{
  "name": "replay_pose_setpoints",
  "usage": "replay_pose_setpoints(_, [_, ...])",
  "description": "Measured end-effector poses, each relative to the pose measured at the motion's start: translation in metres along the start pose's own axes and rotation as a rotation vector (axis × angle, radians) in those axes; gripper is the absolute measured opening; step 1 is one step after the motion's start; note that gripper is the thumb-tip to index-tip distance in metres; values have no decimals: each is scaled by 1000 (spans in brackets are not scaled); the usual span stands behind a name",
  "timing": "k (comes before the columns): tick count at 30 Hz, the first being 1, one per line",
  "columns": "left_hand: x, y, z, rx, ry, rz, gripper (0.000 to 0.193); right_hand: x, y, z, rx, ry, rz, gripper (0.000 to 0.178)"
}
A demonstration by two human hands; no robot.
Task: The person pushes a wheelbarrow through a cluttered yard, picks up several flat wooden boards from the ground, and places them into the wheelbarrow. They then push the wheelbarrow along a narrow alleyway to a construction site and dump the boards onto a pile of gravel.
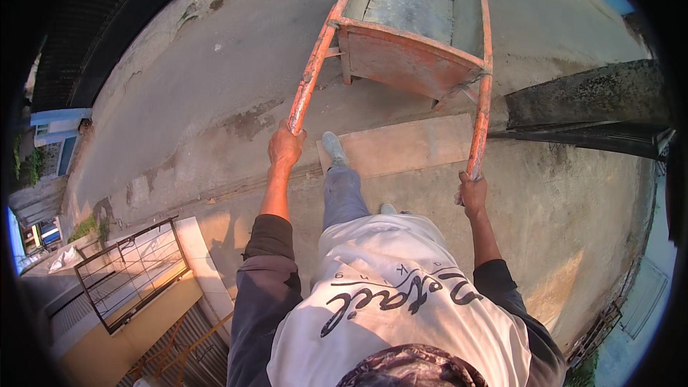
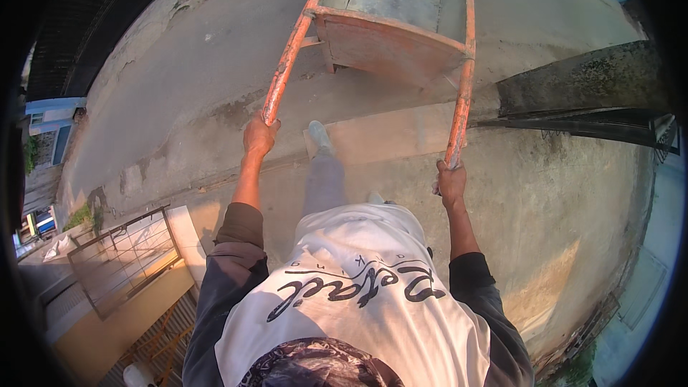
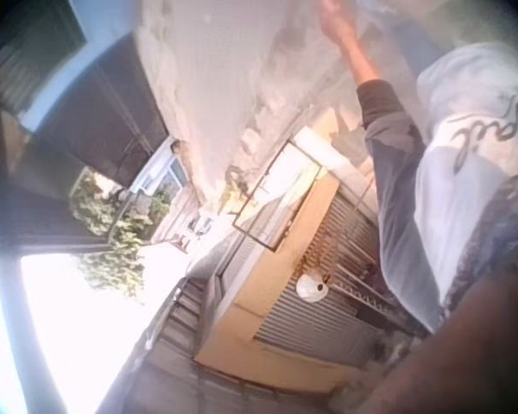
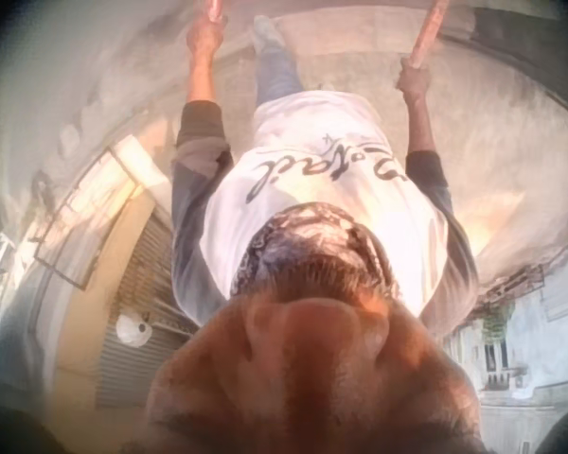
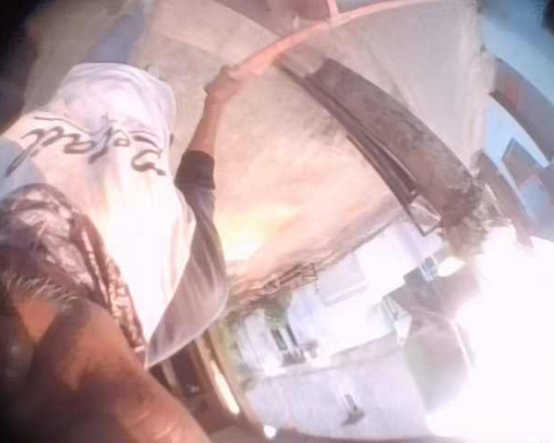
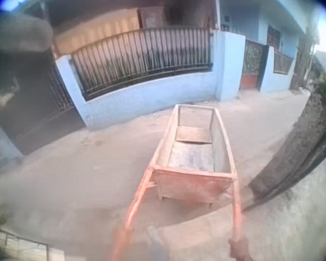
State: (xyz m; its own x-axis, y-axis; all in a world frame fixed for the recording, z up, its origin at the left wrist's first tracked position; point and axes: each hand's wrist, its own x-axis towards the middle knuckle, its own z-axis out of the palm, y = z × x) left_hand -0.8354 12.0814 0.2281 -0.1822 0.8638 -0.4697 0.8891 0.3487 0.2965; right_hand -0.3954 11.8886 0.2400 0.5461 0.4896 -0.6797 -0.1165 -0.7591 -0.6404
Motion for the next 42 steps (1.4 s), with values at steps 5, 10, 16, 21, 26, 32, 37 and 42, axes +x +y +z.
replay_pose_setpoints(5, [88, 1, -40, -38, -9, 58, 45, 5, -43, 71, -34, 105, 43, 21])
replay_pose_setpoints(10, [166, 21, -90, 14, -33, 99, 46, 12, -104, 127, -11, 193, 59, 22])
replay_pose_setpoints(16, [253, 43, -118, 15, -50, 176, 43, 44, -144, 166, 2, 232, 31, 26])
replay_pose_setpoints(21, [292, 67, -137, 28, -49, 197, 42, 74, -177, 176, -78, 247, -1, 27])
replay_pose_setpoints(26, [319, 132, -142, 39, -92, 251, 42, 102, -230, 151, -4, 245, 105, 34])
replay_pose_setpoints(32, [372, 199, -132, 47, -89, 269, 45, 173, -284, 140, 38, 220, 158, 28])
replay_pose_setpoints(37, [436, 253, -103, 69, -133, 237, 48, 252, -296, 151, 64, 236, 228, 28])
replay_pose_setpoints(42, [520, 305, -95, 45, -120, 232, 50, 338, -335, 182, 130, 233, 235, 28])
